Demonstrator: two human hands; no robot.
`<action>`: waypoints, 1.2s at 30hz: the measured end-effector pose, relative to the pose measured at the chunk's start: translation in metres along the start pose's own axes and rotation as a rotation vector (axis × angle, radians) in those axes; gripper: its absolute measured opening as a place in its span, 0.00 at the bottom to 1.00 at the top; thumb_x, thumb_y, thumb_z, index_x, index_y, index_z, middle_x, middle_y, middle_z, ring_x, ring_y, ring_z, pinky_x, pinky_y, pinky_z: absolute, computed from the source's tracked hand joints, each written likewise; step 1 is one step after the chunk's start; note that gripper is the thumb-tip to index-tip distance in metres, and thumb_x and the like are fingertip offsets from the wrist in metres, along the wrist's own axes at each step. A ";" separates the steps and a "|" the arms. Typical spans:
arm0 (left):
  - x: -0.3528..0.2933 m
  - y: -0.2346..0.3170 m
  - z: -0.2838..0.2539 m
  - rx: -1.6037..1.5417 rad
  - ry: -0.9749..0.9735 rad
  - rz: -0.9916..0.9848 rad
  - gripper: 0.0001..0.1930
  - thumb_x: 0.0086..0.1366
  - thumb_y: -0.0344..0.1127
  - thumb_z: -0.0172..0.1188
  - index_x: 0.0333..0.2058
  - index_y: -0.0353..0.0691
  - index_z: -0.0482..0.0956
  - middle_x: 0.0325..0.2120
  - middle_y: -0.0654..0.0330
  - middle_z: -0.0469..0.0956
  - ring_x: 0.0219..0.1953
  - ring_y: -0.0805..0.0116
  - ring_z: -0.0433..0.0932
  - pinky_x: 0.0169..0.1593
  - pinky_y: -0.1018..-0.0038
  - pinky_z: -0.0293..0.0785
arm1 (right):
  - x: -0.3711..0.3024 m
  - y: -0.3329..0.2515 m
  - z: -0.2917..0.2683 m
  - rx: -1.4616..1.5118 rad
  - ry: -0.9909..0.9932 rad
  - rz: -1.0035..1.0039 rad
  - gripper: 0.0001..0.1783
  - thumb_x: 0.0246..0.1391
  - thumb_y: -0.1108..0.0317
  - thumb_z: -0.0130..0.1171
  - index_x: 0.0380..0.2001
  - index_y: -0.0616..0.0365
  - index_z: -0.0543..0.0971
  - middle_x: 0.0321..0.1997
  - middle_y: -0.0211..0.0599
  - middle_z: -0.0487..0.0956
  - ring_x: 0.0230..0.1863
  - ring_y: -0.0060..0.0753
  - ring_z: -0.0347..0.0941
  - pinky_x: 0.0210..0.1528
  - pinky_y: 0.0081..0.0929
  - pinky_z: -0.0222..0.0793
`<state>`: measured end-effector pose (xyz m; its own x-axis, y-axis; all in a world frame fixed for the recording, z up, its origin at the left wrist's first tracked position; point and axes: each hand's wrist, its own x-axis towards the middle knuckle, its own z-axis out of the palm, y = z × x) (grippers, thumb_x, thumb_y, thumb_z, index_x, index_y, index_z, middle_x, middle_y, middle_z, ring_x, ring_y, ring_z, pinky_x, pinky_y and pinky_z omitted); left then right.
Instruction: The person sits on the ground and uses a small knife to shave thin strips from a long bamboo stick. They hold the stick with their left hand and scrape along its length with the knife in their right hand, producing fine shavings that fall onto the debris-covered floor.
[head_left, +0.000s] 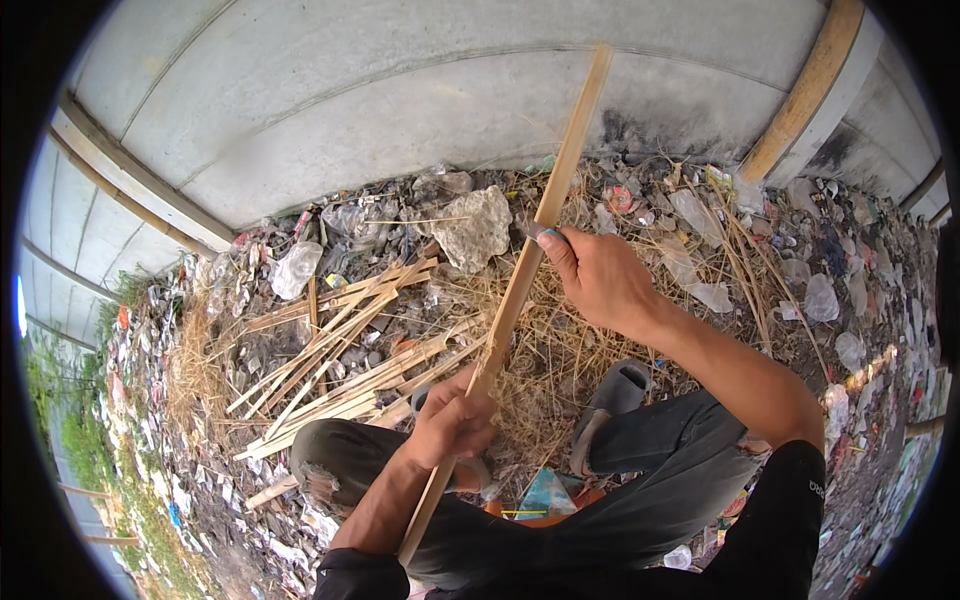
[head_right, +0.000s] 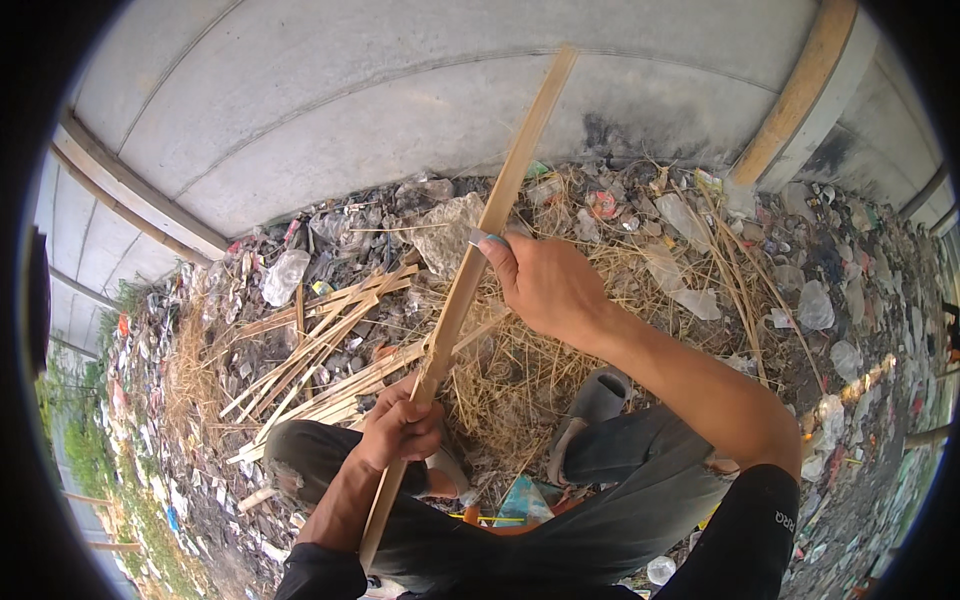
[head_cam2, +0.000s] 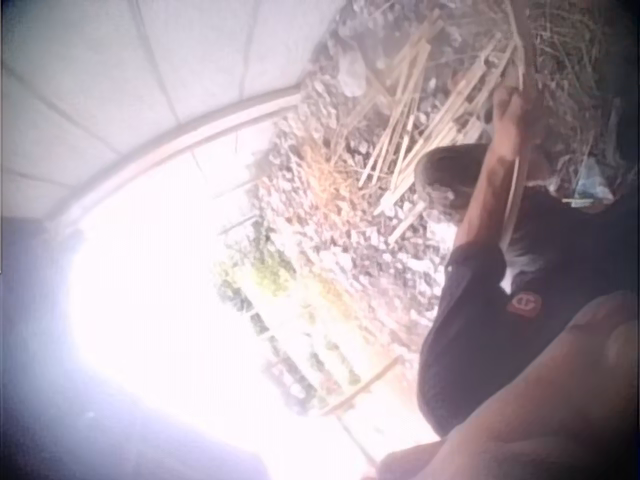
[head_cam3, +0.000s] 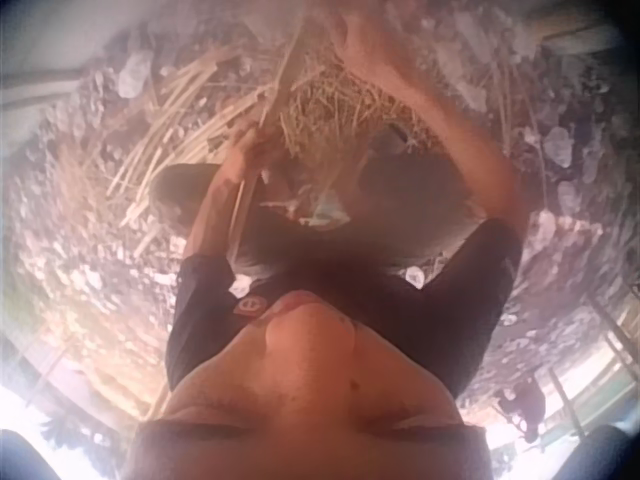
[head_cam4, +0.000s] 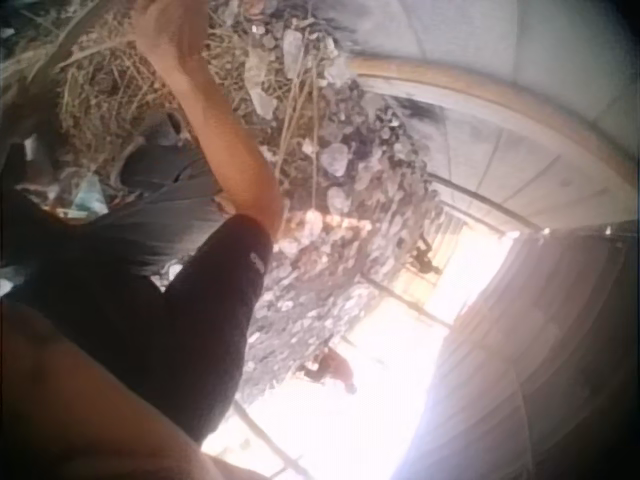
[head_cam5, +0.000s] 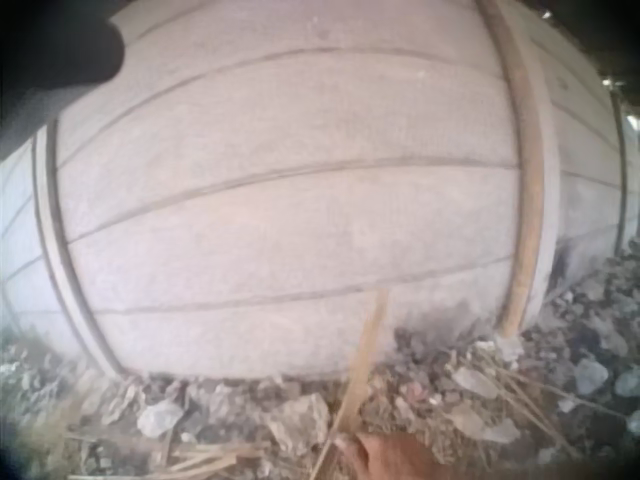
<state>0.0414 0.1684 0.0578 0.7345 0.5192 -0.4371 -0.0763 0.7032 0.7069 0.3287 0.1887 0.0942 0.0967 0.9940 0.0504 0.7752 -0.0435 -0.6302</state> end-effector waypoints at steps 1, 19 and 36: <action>-0.002 0.000 0.000 -0.013 0.010 -0.008 0.25 0.69 0.30 0.47 0.65 0.42 0.68 0.18 0.71 0.55 0.13 0.81 0.50 0.15 0.80 0.50 | -0.009 -0.003 0.015 0.081 0.043 -0.109 0.30 0.76 0.46 0.42 0.42 0.63 0.82 0.14 0.48 0.76 0.18 0.55 0.77 0.21 0.51 0.70; -0.014 -0.011 -0.022 -0.286 -0.223 -0.091 0.35 0.71 0.30 0.50 0.76 0.43 0.54 0.18 0.69 0.56 0.12 0.80 0.51 0.16 0.79 0.48 | -0.012 -0.006 -0.019 0.137 0.194 -0.051 0.32 0.78 0.47 0.40 0.33 0.64 0.80 0.15 0.49 0.75 0.17 0.54 0.74 0.22 0.50 0.68; -0.010 -0.006 -0.010 -0.244 -0.121 -0.127 0.35 0.68 0.30 0.50 0.74 0.47 0.58 0.19 0.68 0.57 0.14 0.80 0.50 0.16 0.81 0.48 | -0.002 -0.001 -0.022 -0.057 0.038 0.065 0.30 0.76 0.48 0.43 0.40 0.66 0.82 0.15 0.49 0.77 0.18 0.57 0.78 0.23 0.52 0.73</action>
<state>0.0281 0.1635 0.0524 0.8223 0.3681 -0.4339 -0.1275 0.8624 0.4900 0.3413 0.1843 0.1117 0.1711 0.9844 0.0408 0.8008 -0.1148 -0.5879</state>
